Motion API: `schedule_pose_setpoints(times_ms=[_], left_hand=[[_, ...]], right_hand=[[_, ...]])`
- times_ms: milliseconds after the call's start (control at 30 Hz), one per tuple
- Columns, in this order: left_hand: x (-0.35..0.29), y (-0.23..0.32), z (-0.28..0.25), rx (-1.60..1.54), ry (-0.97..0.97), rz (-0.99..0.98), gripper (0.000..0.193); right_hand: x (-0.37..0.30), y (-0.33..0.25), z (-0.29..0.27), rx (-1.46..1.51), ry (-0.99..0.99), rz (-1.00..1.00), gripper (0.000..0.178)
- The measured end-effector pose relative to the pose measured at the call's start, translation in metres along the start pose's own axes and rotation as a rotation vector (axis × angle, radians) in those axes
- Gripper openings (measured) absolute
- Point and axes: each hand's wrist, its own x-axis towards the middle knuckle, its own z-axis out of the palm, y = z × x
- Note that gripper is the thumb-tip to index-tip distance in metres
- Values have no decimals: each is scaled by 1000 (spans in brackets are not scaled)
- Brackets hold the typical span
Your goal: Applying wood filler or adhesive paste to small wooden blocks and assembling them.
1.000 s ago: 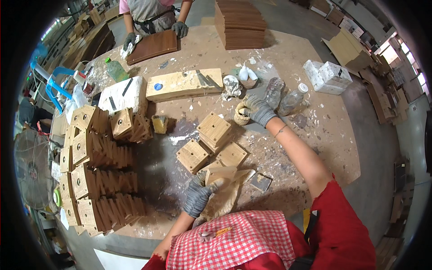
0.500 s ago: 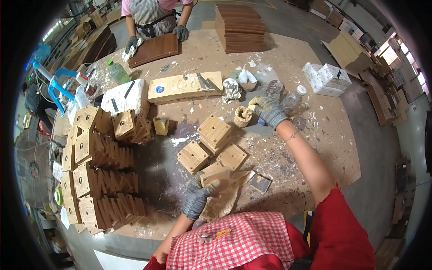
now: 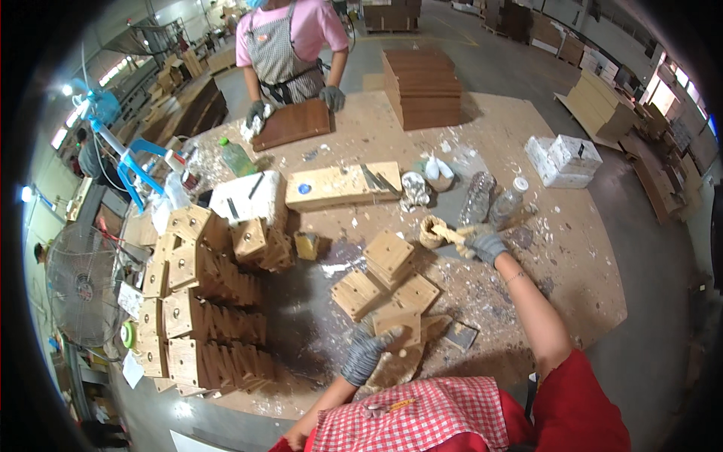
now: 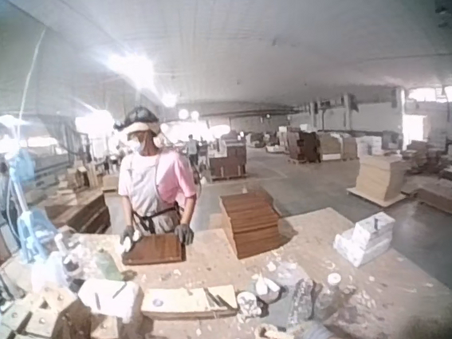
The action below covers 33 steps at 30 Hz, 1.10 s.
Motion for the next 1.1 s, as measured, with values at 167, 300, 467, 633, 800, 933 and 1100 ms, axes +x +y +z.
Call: schedule_pose_setpoints(times_ms=[167, 300, 467, 633, 800, 933, 1100], left_hand=[[-4, -15, -5, -92, 40, -52, 40], [-9, 8, 2, -181, 6, -157, 44], [-15, 32, 11, 74, 56, 118, 34], [-9, 34, 9, -106, 20, 325, 37], [-9, 36, 7, 207, -3, 405, 40], [-11, 46, 13, 317, -12, 490, 45], [-10, 36, 11, 89, -7, 394, 38]], right_hand=[[-16, 10, 26, -8, 185, -33, 15], [-25, 14, 34, -16, 401, -145, 16], [-77, 5, 74, 116, 162, -460, 18], [-148, -32, 158, 250, 108, -301, 23], [-183, -36, 181, 342, -46, -211, 26], [-192, -21, 186, 286, -47, -181, 34], [-193, -23, 196, 256, -26, -249, 37]])
